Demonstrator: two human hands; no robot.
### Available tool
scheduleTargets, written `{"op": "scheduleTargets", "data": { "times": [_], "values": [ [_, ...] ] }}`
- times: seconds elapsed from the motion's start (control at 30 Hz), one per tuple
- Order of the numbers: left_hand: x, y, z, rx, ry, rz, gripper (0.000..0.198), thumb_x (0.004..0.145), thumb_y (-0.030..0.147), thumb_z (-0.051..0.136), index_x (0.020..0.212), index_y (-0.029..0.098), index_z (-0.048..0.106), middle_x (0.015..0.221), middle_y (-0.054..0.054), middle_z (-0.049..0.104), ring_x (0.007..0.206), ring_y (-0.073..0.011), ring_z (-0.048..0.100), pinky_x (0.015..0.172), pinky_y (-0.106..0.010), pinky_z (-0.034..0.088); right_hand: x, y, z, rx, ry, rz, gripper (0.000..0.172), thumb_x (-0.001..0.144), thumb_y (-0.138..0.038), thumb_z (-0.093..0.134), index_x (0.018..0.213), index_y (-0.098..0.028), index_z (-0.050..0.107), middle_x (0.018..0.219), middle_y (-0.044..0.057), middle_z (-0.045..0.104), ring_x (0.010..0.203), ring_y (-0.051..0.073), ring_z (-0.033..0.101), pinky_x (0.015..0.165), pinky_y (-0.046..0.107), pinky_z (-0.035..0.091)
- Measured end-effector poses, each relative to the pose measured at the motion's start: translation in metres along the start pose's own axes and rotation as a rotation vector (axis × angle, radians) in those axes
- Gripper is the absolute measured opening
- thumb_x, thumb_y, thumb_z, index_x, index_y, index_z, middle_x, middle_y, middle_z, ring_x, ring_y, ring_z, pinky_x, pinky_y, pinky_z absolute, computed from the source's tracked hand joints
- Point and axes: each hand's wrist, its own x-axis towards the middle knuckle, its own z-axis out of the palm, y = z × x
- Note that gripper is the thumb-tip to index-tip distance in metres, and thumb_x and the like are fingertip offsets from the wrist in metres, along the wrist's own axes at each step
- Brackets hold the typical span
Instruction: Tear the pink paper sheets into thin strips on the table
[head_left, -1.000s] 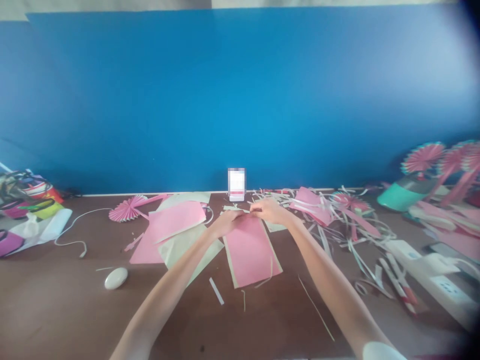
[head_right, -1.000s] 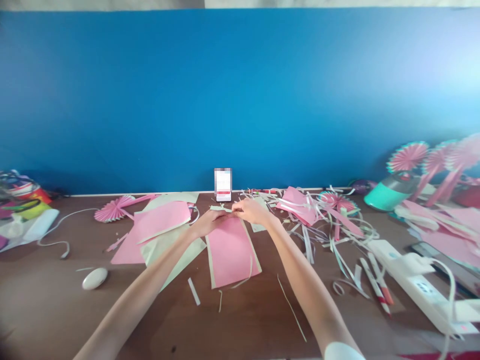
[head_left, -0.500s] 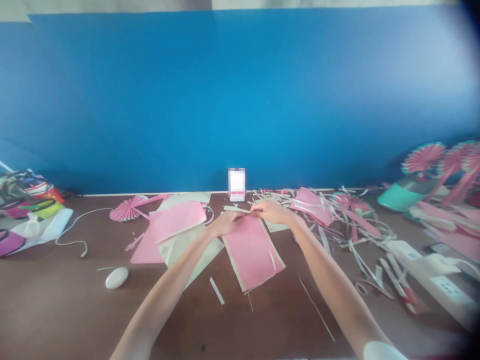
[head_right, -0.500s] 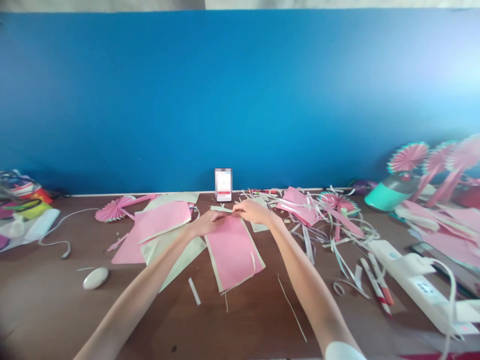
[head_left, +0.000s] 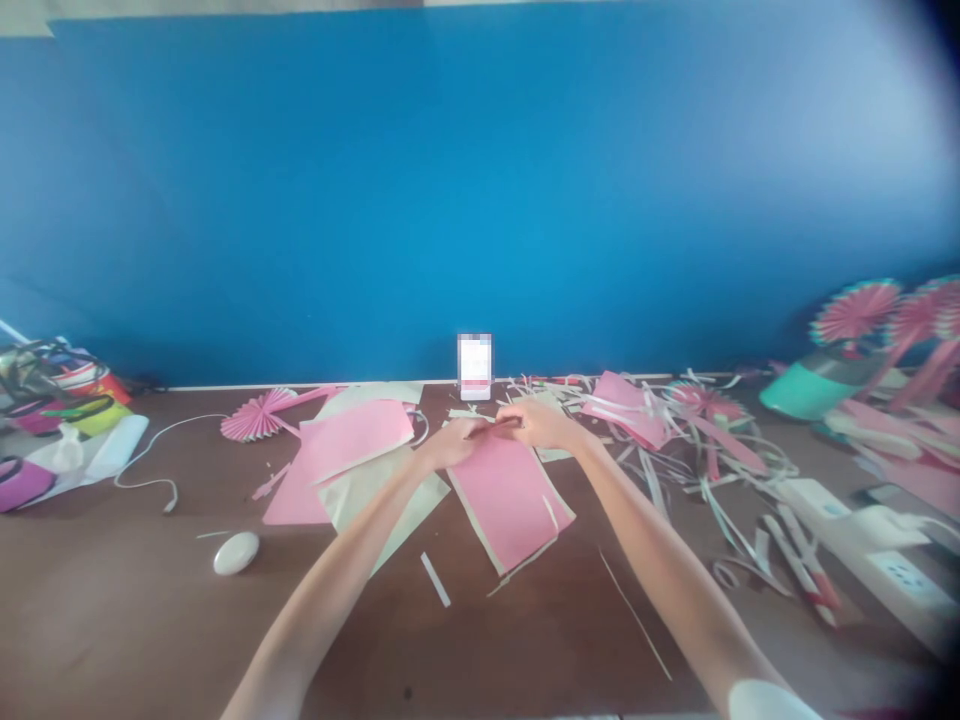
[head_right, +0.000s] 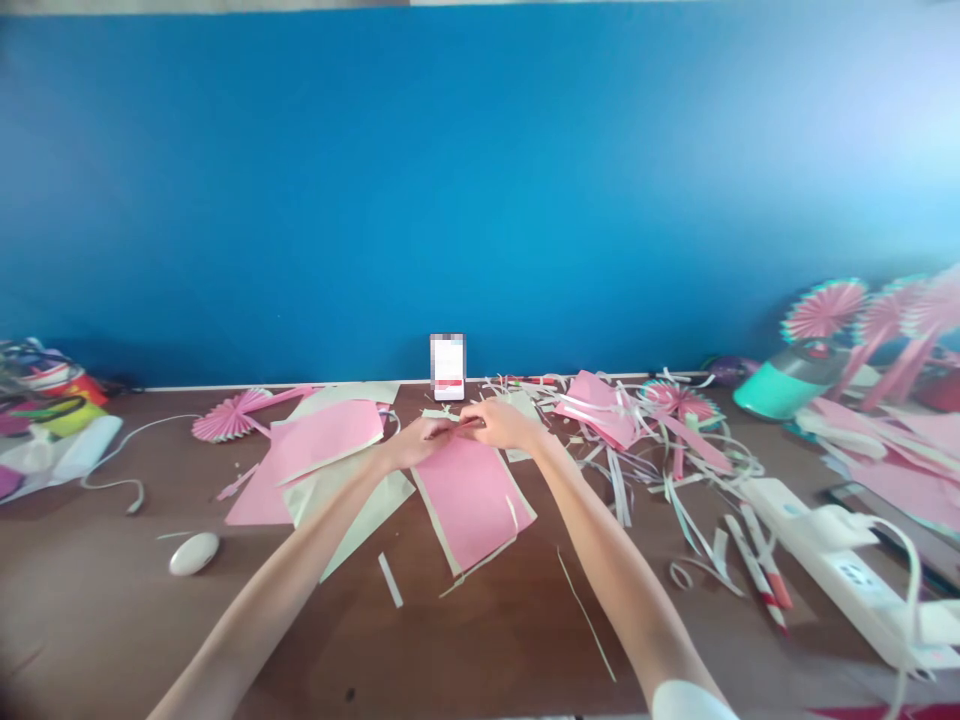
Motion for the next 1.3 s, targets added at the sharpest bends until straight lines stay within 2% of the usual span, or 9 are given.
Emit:
{"op": "scheduleTargets", "data": {
  "times": [0.2, 0.4, 0.57, 0.83, 0.93, 1.07, 1.3],
  "values": [
    [0.0, 0.001, -0.001, 0.111, 0.041, -0.025, 0.039, 0.093, 0.039, 0.035, 0.111, 0.018, 0.063, 0.101, -0.006, 0.067, 0.082, -0.0199, 0.061, 0.069, -0.026, 0.043, 0.002, -0.007, 0.004, -0.025, 0.046, -0.013, 0.017, 0.083, -0.029, 0.05, 0.085, -0.022, 0.066, 0.082, 0.003, 0.068, 0.074, 0.017, 0.057, 0.064, 0.026, 0.034],
    [0.002, -0.001, 0.002, 0.132, 0.004, -0.01, 0.037, 0.094, 0.035, 0.034, 0.118, 0.023, 0.059, 0.108, -0.004, 0.066, 0.088, -0.0206, 0.062, 0.073, -0.027, 0.042, 0.003, -0.007, 0.006, -0.085, 0.03, -0.023, 0.013, 0.08, -0.026, 0.053, 0.083, -0.022, 0.065, 0.082, 0.003, 0.068, 0.077, 0.019, 0.057, 0.065, 0.026, 0.034],
    [0.0, 0.002, 0.002, 0.145, -0.021, -0.007, 0.035, 0.093, 0.029, 0.035, 0.117, 0.021, 0.06, 0.11, -0.004, 0.065, 0.088, -0.0205, 0.062, 0.075, -0.028, 0.043, 0.003, -0.007, 0.006, -0.073, -0.022, -0.002, 0.015, 0.082, -0.025, 0.049, 0.084, -0.022, 0.064, 0.083, 0.003, 0.067, 0.077, 0.019, 0.057, 0.063, 0.026, 0.033],
    [-0.003, 0.006, -0.004, 0.087, -0.064, -0.008, 0.036, 0.092, 0.031, 0.036, 0.116, 0.021, 0.06, 0.11, -0.006, 0.065, 0.092, -0.0214, 0.061, 0.077, -0.028, 0.043, 0.002, -0.002, 0.006, -0.009, -0.078, -0.004, 0.021, 0.086, -0.027, 0.044, 0.087, -0.021, 0.063, 0.078, 0.003, 0.065, 0.066, 0.015, 0.052, 0.059, 0.025, 0.032],
    [-0.003, 0.005, -0.006, 0.083, -0.057, -0.034, 0.036, 0.092, 0.034, 0.036, 0.111, 0.019, 0.062, 0.108, -0.007, 0.065, 0.088, -0.0215, 0.061, 0.072, -0.028, 0.043, 0.001, 0.002, 0.003, 0.036, -0.064, -0.008, 0.024, 0.088, -0.032, 0.043, 0.091, -0.021, 0.065, 0.082, 0.003, 0.066, 0.068, 0.016, 0.053, 0.061, 0.025, 0.033],
    [-0.002, 0.004, -0.008, 0.096, -0.078, -0.036, 0.039, 0.092, 0.042, 0.036, 0.096, 0.017, 0.065, 0.092, -0.006, 0.067, 0.075, -0.0189, 0.06, 0.063, -0.026, 0.04, 0.0, 0.007, -0.001, 0.06, -0.058, 0.009, 0.026, 0.087, -0.035, 0.046, 0.091, -0.021, 0.067, 0.083, 0.004, 0.066, 0.072, 0.017, 0.055, 0.064, 0.027, 0.035],
    [-0.001, 0.002, -0.009, 0.058, -0.087, -0.035, 0.04, 0.09, 0.048, 0.038, 0.09, 0.018, 0.064, 0.087, -0.004, 0.065, 0.074, -0.0177, 0.058, 0.064, -0.026, 0.038, -0.004, 0.009, -0.008, 0.041, -0.017, 0.038, 0.028, 0.088, -0.038, 0.045, 0.084, -0.021, 0.067, 0.079, 0.002, 0.066, 0.07, 0.016, 0.055, 0.063, 0.026, 0.034]
  ]
}}
